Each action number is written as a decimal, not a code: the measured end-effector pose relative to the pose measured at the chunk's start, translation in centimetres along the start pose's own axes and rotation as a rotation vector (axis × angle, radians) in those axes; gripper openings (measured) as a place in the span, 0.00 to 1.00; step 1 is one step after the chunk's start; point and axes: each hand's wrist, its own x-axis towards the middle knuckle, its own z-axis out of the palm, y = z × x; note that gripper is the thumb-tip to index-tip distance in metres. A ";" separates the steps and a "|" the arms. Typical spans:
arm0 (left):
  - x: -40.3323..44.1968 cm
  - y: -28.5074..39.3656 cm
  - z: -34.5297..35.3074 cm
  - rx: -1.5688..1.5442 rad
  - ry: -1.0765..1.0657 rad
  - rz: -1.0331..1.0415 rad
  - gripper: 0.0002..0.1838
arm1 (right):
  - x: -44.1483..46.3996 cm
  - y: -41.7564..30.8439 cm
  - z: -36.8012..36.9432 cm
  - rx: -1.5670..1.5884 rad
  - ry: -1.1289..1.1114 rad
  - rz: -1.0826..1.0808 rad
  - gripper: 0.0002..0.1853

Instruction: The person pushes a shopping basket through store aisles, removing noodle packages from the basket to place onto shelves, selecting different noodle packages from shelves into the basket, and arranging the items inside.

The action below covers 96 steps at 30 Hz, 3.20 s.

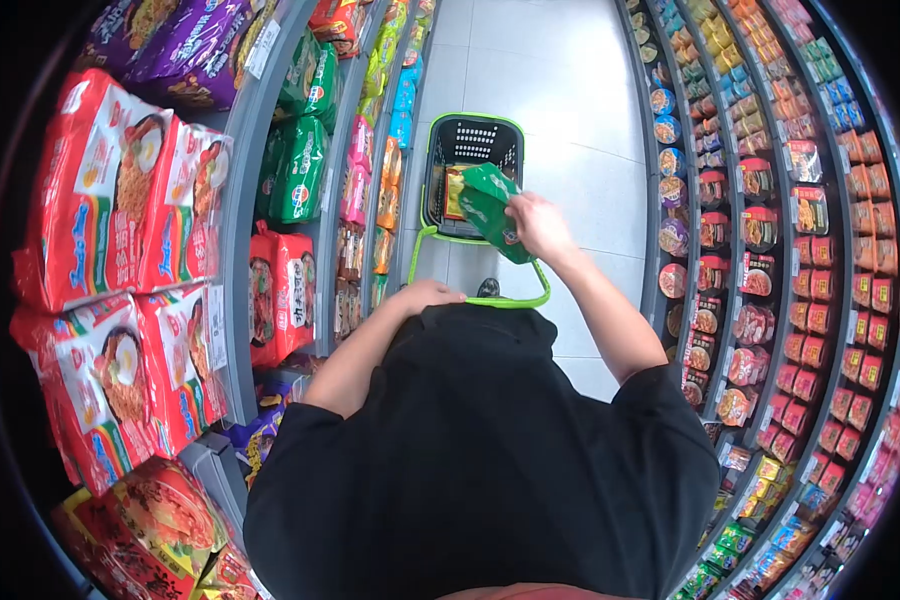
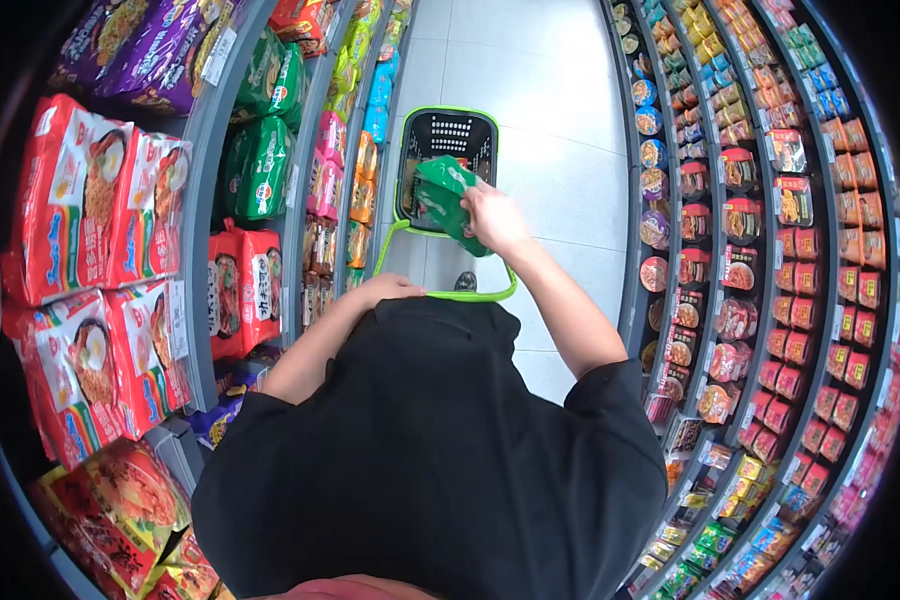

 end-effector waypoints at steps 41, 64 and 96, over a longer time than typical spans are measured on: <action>5.5 2.7 2.0 0.388 0.034 -0.174 0.18 | -9.3 6.4 9.7 0.370 -0.954 0.238 0.33; 19.8 3.6 -18.9 0.172 0.090 0.108 0.26 | 7.7 15.7 9.4 0.195 -0.594 0.375 0.33; 43.3 12.8 -46.7 0.125 0.557 -0.130 0.18 | 49.2 37.0 6.8 0.627 -0.675 0.487 0.25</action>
